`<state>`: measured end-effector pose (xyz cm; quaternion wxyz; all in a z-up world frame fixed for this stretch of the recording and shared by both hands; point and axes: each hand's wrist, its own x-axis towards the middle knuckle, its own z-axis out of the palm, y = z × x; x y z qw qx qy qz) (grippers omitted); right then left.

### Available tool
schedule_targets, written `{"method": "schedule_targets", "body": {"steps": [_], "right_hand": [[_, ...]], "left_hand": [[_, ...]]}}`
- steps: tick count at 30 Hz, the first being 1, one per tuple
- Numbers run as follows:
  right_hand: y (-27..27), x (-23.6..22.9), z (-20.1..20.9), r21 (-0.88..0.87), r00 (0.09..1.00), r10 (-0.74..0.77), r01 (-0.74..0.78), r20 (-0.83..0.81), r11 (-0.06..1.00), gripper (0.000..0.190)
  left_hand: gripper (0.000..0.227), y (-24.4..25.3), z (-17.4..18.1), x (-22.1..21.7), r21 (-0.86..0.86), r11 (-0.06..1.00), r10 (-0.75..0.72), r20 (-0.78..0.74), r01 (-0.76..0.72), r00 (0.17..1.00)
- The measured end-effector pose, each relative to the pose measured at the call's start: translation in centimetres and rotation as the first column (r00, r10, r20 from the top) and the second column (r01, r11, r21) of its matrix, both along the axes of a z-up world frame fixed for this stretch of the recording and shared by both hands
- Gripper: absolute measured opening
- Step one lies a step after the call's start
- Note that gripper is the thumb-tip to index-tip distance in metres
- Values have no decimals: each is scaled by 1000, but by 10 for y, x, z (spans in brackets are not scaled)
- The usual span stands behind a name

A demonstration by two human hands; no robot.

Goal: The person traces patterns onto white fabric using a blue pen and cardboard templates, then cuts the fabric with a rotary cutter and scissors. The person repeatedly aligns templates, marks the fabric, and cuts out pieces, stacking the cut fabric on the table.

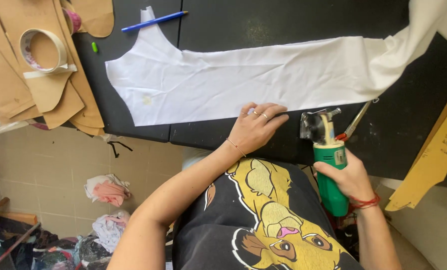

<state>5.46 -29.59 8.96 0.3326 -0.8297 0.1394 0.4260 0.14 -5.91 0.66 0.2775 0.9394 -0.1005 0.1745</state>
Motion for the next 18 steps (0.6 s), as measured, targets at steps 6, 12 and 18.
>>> {"method": "schedule_targets", "body": {"steps": [6, 12, 18], "right_hand": [[49, 7, 9, -285, 931, 364, -343, 24, 895, 60], [78, 10, 18, -254, 925, 378, -355, 47, 900, 58], [85, 12, 16, -245, 930, 363, -339, 61, 908, 53]], "left_hand": [[31, 9, -11, -11, 34, 966, 252, 65, -255, 965], [24, 12, -5, -8, 6, 963, 266, 118, -268, 957], [22, 13, -3, -4, -58, 967, 254, 125, -249, 959]]}}
